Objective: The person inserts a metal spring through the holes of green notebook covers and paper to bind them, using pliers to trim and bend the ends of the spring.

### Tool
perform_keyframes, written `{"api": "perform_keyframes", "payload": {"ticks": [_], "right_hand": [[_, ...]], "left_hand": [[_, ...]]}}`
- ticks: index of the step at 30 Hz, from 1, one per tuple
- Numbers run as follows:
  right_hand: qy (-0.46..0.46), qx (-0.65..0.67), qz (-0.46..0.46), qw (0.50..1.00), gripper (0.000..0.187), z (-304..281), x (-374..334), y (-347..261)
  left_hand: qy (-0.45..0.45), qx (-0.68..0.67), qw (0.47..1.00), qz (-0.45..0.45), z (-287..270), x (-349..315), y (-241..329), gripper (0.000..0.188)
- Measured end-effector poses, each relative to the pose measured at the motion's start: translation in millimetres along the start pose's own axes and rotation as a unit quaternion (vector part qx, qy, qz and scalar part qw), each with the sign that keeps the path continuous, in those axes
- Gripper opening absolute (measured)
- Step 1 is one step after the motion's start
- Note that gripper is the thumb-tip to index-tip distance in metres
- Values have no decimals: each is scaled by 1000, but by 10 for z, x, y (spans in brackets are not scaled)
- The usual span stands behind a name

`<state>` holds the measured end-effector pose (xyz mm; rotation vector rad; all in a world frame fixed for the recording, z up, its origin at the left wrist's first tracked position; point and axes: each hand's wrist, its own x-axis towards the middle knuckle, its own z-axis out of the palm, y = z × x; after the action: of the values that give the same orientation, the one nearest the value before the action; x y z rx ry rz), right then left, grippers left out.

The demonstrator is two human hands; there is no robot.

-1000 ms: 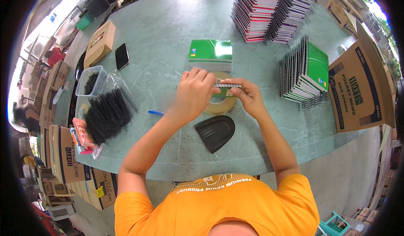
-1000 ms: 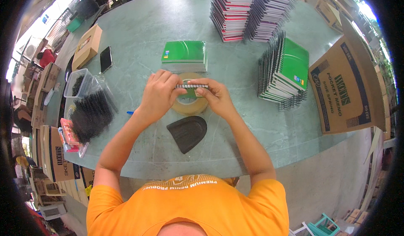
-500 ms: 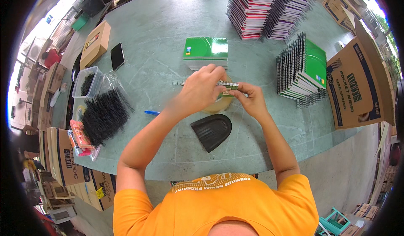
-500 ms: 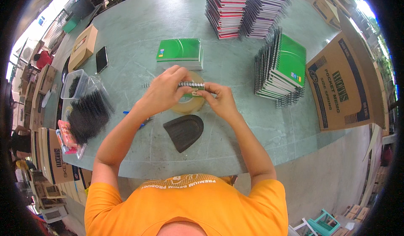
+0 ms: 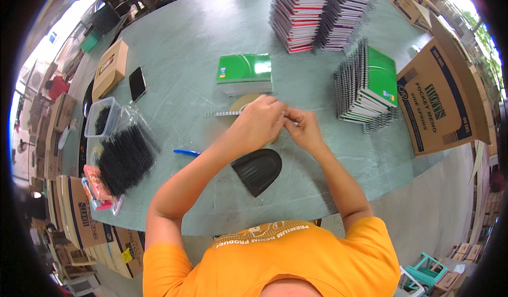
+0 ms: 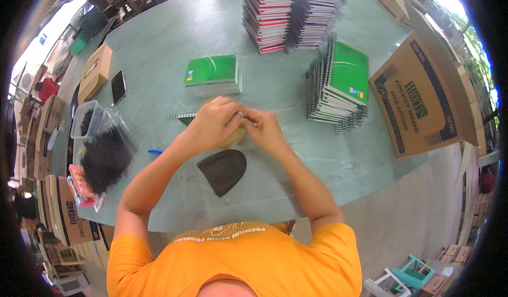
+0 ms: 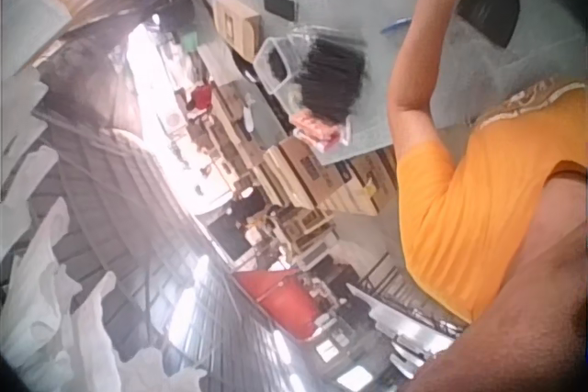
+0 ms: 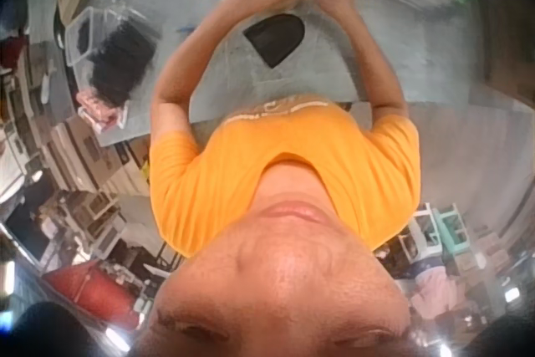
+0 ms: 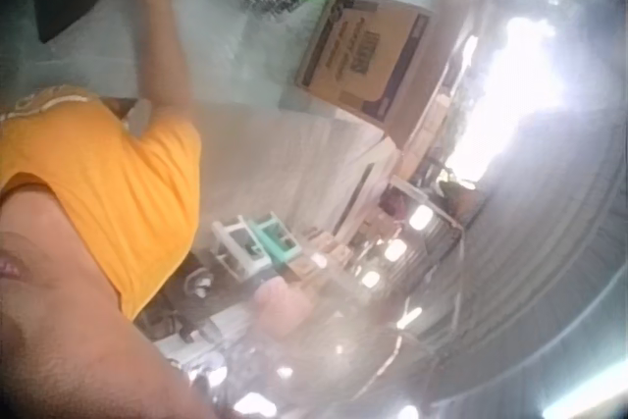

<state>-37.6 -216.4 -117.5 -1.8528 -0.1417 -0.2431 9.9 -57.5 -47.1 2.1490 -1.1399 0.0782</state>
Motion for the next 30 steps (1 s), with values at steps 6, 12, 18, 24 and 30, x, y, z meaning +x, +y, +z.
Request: {"api": "perform_keyframes", "payload": {"ticks": [6, 12, 18, 24, 30], "right_hand": [[18, -90, -6, 996, 15, 60, -67, -220], [6, -19, -35, 999, 26, -52, -94, -50], [91, 329, 201, 918, 52, 83, -121, -261], [239, -95, -120, 959, 64, -600, 84, -839], [249, -78, -18, 965, 61, -1804, 476, -1184]], "left_hand": [[74, 38, 996, 23, 89, -23, 69, 15], [23, 93, 995, -42, -316, -206, 18, 24], [77, 74, 991, -84, -147, -461, 269, 29], [119, 78, 984, 105, -32, -444, 637, 38], [123, 3, 992, 40, -100, -485, 436, 27]]}}
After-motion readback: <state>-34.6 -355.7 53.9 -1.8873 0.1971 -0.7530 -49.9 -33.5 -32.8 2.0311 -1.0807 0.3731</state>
